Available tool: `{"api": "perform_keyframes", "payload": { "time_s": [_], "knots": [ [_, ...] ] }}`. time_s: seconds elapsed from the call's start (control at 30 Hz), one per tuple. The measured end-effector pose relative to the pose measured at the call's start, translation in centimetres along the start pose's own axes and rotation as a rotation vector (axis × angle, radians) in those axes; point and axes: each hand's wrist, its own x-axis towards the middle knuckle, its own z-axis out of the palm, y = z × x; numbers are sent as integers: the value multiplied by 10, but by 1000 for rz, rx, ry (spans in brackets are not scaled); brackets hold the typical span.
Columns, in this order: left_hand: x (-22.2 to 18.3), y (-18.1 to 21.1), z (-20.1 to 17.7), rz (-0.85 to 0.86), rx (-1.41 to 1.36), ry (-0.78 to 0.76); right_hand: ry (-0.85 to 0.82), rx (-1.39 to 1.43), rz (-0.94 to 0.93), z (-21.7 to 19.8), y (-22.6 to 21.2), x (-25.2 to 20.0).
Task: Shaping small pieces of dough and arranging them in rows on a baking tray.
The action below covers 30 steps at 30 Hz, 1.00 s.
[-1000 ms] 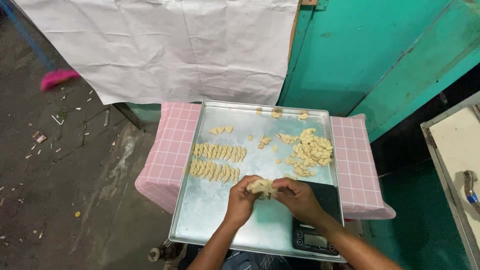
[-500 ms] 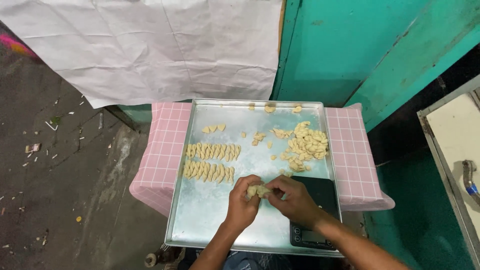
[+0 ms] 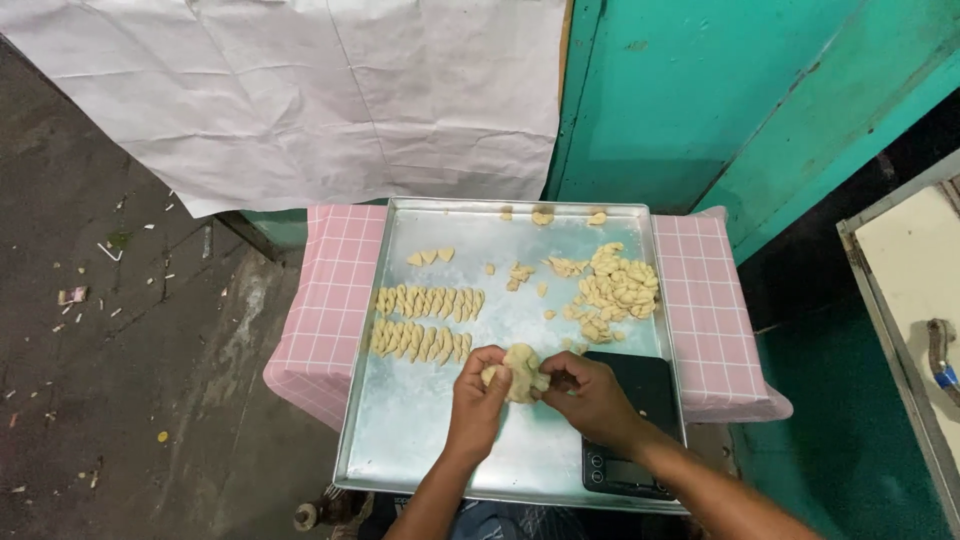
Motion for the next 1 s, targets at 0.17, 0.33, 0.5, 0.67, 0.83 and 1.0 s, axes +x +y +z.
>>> {"api": "perform_keyframes", "payload": {
  "time_s": [0.17,0.33,0.5,0.67,0.83,1.0],
  "knots": [
    [-2,1,6,-123,46,64,-61,-27,23,-4,-14,-3],
    [-5,-6,4,-47,37,66,2,-42,125,2,-26,-6],
    [-9,-7,3,19,56,18,16,-151,48,1,-25,-8],
    [-9,-8,5,-22,41,-17,8,-164,-27,-1,-33,-6],
    [-5,-13,7,-41,-91,-43,-53,-15,227,-9,-32,0],
    [-3,-12,4,0,24,-58,-43,-133,180,-6,-41,-2]
  ]
}}
